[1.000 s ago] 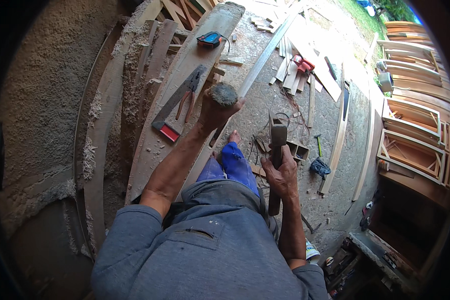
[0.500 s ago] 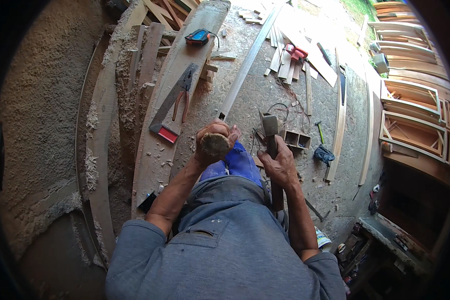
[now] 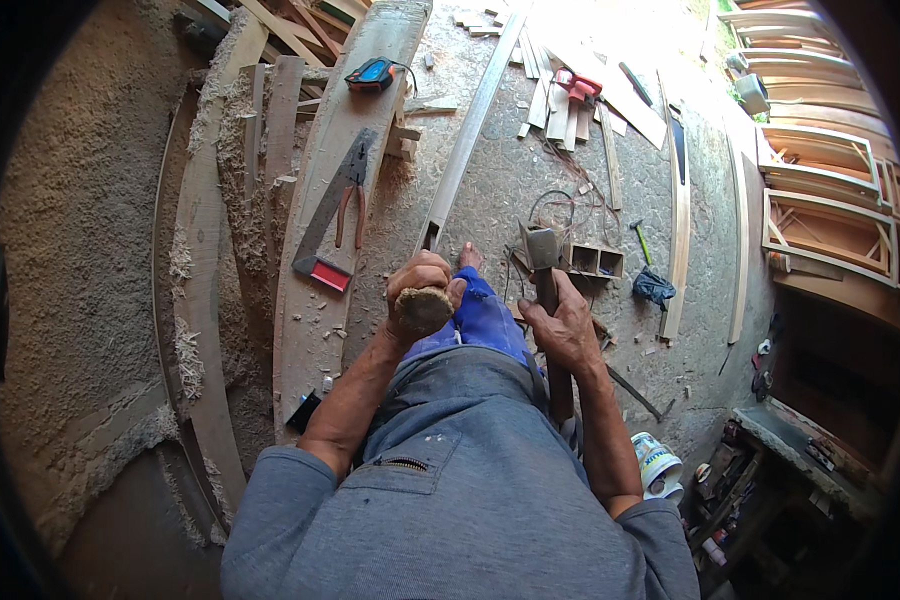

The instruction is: The person uses a small axe to chip and shape a curved wooden plank on a workbench. They repeatedly strike the wood, pause to inspect the surface, and later use a square and pencil to mark measurements on the plank.

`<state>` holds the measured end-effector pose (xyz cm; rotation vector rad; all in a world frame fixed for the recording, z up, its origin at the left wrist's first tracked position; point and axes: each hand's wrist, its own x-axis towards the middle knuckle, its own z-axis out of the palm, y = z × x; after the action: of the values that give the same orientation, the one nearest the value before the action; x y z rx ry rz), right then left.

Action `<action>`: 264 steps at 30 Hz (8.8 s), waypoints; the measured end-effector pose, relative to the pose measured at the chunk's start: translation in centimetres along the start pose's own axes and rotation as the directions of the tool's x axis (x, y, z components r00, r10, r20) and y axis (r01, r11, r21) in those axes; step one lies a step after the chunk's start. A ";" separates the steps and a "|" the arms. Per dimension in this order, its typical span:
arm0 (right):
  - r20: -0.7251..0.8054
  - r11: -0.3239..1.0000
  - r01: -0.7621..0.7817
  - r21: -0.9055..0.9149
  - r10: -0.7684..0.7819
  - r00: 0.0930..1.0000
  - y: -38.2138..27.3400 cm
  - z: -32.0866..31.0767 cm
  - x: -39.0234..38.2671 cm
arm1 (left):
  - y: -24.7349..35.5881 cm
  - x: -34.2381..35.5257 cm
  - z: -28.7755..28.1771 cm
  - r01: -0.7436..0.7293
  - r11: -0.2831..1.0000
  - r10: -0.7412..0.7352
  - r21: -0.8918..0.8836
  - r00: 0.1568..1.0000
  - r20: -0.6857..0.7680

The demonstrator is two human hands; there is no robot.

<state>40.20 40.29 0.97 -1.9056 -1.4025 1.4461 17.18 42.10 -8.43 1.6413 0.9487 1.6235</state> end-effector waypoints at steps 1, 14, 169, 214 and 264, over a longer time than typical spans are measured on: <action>0.003 1.000 0.009 -0.017 -0.009 1.000 0.1 0.0 -0.1 | 0.5 -0.9 -0.4 0.028 1.000 -0.028 -0.002 0.999 0.030; -0.039 1.000 0.009 0.022 -0.008 0.999 1.5 -0.4 0.4 | 2.4 0.1 -1.4 0.033 0.999 -0.033 -0.017 0.999 0.029; 0.123 0.994 -0.077 0.077 0.068 0.990 0.2 -1.5 7.5 | -10.5 10.0 2.4 0.634 0.770 -0.638 0.073 0.758 0.134; 0.161 0.967 -0.142 0.209 0.109 0.981 2.3 -1.5 9.8 | -11.5 10.3 2.2 0.615 0.776 -0.628 0.140 0.774 0.083; 0.919 -0.344 0.935 0.090 -0.333 -0.211 -4.3 36.1 8.2 | 20.1 -20.6 -11.0 0.740 0.260 -0.523 0.620 0.647 -0.554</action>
<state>6.38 39.73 -14.67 0.4385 -3.1360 0.4005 7.78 13.39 -2.25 1.1805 2.4235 0.7564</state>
